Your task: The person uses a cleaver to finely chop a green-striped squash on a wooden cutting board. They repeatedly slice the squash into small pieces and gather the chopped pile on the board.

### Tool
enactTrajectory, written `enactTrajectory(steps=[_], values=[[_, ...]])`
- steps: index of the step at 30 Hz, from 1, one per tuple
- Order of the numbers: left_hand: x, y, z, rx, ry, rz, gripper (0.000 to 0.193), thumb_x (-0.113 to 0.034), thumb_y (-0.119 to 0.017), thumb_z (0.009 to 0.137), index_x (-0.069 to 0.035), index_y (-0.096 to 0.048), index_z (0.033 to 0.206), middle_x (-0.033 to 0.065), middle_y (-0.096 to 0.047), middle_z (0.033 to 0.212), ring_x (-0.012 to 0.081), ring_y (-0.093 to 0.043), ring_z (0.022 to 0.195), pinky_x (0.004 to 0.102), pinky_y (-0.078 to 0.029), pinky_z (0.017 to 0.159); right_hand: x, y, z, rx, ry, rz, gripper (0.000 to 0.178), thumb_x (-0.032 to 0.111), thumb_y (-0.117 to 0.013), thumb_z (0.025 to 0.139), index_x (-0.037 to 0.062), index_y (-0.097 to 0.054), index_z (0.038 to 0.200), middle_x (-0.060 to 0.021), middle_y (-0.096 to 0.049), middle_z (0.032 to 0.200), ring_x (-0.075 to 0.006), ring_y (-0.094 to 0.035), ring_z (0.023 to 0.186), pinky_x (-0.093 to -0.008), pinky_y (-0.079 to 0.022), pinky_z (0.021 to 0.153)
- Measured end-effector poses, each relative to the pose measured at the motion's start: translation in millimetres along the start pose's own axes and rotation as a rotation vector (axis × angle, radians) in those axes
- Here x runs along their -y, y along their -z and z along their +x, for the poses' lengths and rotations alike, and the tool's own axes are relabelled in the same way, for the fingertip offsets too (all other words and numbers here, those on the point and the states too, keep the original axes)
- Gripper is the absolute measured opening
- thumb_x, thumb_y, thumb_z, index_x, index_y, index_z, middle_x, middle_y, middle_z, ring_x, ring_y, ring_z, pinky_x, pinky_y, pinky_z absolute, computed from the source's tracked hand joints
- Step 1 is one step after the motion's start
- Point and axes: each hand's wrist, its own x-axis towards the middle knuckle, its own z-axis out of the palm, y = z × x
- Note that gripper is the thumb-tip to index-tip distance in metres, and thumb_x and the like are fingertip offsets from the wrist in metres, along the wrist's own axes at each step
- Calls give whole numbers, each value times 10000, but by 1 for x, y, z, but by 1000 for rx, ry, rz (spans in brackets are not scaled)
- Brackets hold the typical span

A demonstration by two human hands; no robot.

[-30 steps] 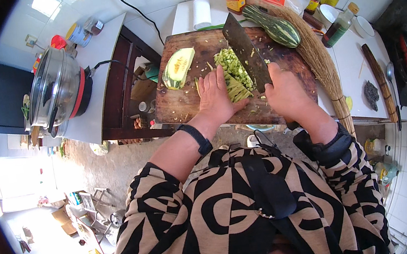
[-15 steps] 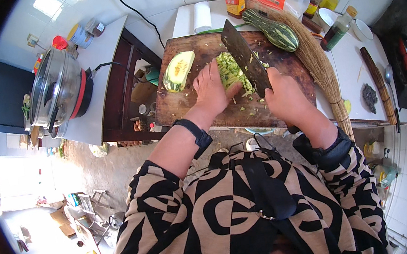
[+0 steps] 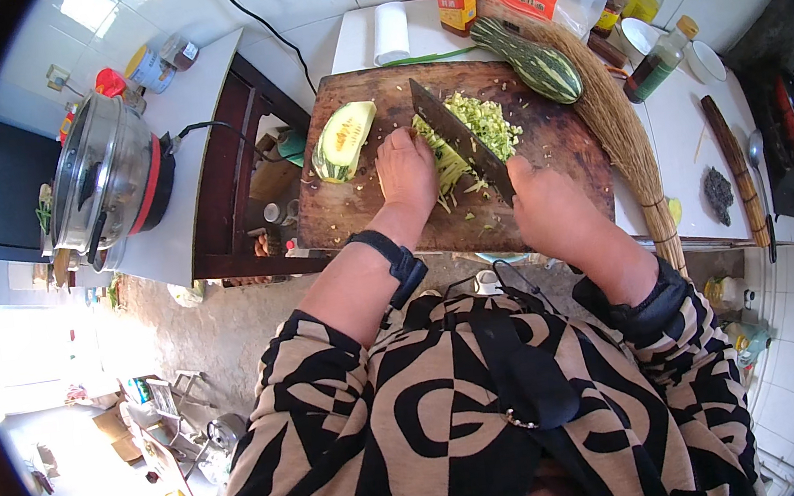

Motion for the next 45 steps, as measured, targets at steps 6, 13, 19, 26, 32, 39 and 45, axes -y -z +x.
enactTrajectory(steps=[6, 13, 19, 26, 32, 39, 45], values=[[-10, -8, -7, -39, 38, 84, 144, -165, -519, 876, -46, -504, 956, 155, -559, 962, 347, -516, 947, 452, -407, 809, 9, 2, 6, 51, 38, -50, 273, -13, -532, 722, -47, -415, 967, -265, -629, 792, -439, -627, 766, -500, -505, 696], [-12, -6, -7, -17, -6, 105, 137, -109, -534, 841, -55, -476, 952, 146, -536, 949, 354, -503, 930, 451, -394, 796, 8, 5, 20, 109, 97, -40, 277, -33, -528, 723, -67, -411, 972, -282, -622, 795, -441, -625, 778, -497, -504, 693], [-11, -5, -7, 9, -18, 106, 167, -91, -544, 800, -55, -473, 947, 144, -535, 955, 355, -499, 937, 455, -390, 800, 13, 3, 43, 169, 113, -33, 290, -35, -518, 737, -82, -403, 999, -299, -613, 803, -449, -618, 799, -500, -497, 689], [-11, -6, -8, -30, -22, 81, 134, -115, -546, 800, -54, -498, 909, 139, -546, 919, 341, -522, 922, 453, -412, 807, 29, -15, 57, 99, 78, -4, 268, -29, -499, 750, -68, -404, 997, -300, -605, 781, -459, -605, 779, -522, -476, 699], [-9, -9, -8, -95, -24, 131, 112, -136, -528, 850, -44, -478, 891, 151, -541, 901, 354, -524, 883, 454, -416, 771, 23, -6, 48, 5, 17, 6, 290, -9, -542, 751, -64, -405, 1001, -289, -628, 849, -433, -632, 816, -496, -506, 722], [0, -15, -14, -143, -41, -16, 159, -88, -535, 807, -36, -435, 920, 179, -515, 911, 379, -497, 882, 477, -392, 757, 26, 11, 5, 148, 87, -137, 245, -1, -508, 773, -48, -409, 992, -251, -638, 783, -424, -641, 744, -494, -516, 648], [-3, -11, -10, -86, -66, 62, 176, -86, -549, 779, -47, -448, 918, 160, -524, 915, 369, -502, 892, 471, -396, 763, 22, 7, 11, 215, 36, -61, 281, -50, -502, 736, -52, -381, 989, -272, -617, 789, -452, -612, 777, -521, -476, 677]])
